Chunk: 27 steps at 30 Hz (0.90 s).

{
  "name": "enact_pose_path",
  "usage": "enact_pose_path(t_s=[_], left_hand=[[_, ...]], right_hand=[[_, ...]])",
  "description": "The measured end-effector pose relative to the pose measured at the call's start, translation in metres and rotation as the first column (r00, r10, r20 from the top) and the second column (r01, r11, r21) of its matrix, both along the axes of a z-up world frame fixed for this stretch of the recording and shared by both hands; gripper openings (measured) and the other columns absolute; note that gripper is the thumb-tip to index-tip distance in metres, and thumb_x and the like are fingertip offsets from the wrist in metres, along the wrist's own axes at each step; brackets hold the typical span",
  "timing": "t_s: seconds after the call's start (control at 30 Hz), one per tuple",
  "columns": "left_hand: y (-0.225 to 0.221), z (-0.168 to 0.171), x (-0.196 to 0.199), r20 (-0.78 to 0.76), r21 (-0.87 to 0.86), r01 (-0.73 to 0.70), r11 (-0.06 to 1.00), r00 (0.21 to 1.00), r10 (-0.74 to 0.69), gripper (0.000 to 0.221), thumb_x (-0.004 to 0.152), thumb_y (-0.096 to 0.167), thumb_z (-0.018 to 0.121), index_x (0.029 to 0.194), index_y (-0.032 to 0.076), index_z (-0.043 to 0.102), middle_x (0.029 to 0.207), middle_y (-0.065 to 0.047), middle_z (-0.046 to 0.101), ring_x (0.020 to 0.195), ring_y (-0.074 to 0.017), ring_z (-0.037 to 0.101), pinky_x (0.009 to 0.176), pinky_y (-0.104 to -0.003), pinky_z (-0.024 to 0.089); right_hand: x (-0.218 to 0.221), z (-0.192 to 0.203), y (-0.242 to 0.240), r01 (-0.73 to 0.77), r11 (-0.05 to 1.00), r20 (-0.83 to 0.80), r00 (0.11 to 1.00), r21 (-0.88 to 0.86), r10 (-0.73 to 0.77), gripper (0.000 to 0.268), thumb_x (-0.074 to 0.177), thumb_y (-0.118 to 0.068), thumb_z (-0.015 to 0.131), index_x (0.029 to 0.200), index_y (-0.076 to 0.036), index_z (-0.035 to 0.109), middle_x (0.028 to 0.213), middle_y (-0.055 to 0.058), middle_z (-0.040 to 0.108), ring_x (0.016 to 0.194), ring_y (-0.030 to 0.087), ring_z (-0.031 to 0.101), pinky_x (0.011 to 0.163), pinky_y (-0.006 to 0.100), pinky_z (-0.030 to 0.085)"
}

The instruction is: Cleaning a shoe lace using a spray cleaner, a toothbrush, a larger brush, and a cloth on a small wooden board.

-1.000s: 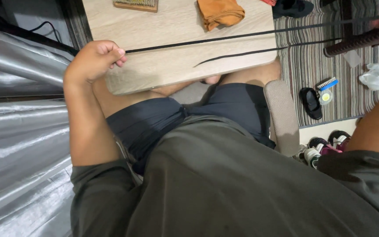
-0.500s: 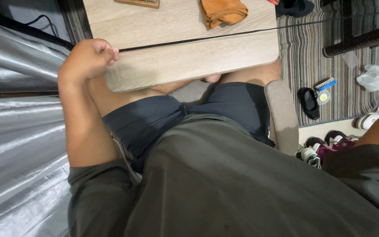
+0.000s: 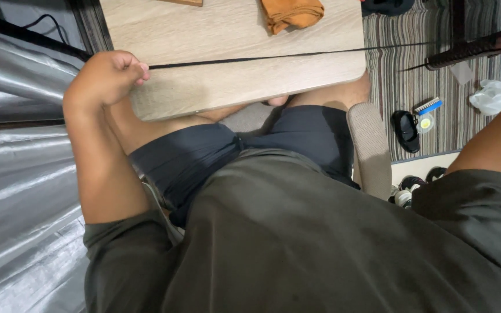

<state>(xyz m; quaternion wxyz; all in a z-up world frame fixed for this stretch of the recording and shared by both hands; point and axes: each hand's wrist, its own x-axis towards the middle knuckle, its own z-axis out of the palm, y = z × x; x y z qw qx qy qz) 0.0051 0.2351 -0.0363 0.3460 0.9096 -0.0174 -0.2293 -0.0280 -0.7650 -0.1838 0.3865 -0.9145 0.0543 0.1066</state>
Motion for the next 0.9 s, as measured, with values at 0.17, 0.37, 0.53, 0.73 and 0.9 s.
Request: enact_pose_path(t_s=[0.17, 0.37, 0.53, 0.73, 0.9], left_hand=[[0.003, -0.008, 0.002, 0.011, -0.04, 0.036, 0.999, 0.999, -0.035, 0.016, 0.103, 0.01, 0.061, 0.101, 0.003, 0.075, 0.089, -0.006, 0.072, 0.079, -0.0138, 0.066, 0.072, -0.028, 0.052], [-0.004, -0.004, 0.0, -0.002, 0.037, 0.031, 0.999, 1.0, -0.031, 0.015, 0.104, 0.017, 0.067, 0.102, 0.006, 0.077, 0.083, -0.004, 0.07, 0.07, -0.0147, 0.06, 0.068, -0.029, 0.05], [-0.006, -0.008, -0.003, 0.062, 0.091, 0.064, 0.994, 0.996, -0.07, 0.016, 0.104, 0.017, 0.068, 0.102, 0.005, 0.078, 0.081, -0.004, 0.069, 0.067, -0.0162, 0.057, 0.065, -0.032, 0.05], [-0.009, -0.008, -0.008, 0.073, 0.062, 0.034, 0.997, 0.997, -0.039, 0.015, 0.103, 0.016, 0.067, 0.099, 0.007, 0.078, 0.081, -0.003, 0.07, 0.066, -0.0148, 0.058, 0.063, -0.031, 0.05], [-0.006, -0.018, -0.008, 0.116, 0.073, 0.055, 0.996, 0.991, -0.063, 0.016, 0.101, 0.018, 0.069, 0.1, 0.006, 0.079, 0.077, -0.006, 0.069, 0.062, -0.0181, 0.056, 0.06, -0.034, 0.049]], right_hand=[[-0.01, -0.07, 0.003, 0.465, 0.883, -0.091, 0.884, 0.071, -0.458, 0.017, 0.116, -0.029, 0.058, 0.124, -0.019, 0.069, 0.113, -0.006, 0.073, 0.099, 0.009, 0.073, 0.093, 0.019, 0.063], [0.029, -0.112, 0.021, 0.399, 0.913, 0.4, 0.854, -0.091, -0.333, 0.019, 0.111, -0.014, 0.067, 0.115, -0.007, 0.084, 0.095, 0.006, 0.078, 0.075, 0.016, 0.071, 0.06, 0.028, 0.06], [0.012, 0.054, 0.313, 0.36, 0.839, 0.792, 0.597, -0.407, 0.128, 0.025, 0.092, 0.006, 0.077, 0.117, 0.006, 0.071, 0.097, 0.022, 0.08, 0.075, 0.035, 0.077, 0.065, 0.041, 0.063], [-0.035, 0.134, 0.629, -0.1, 0.968, 0.733, 0.637, -0.231, 0.241, 0.046, 0.095, -0.008, 0.06, 0.14, 0.001, 0.054, 0.139, 0.021, 0.058, 0.13, 0.037, 0.051, 0.111, 0.051, 0.028], [-0.047, 0.128, 0.731, -0.401, 0.863, 0.477, 0.721, -0.306, 0.504, 0.063, 0.098, -0.019, 0.069, 0.153, -0.002, 0.043, 0.16, 0.016, 0.041, 0.15, 0.035, 0.038, 0.118, 0.061, 0.026]])
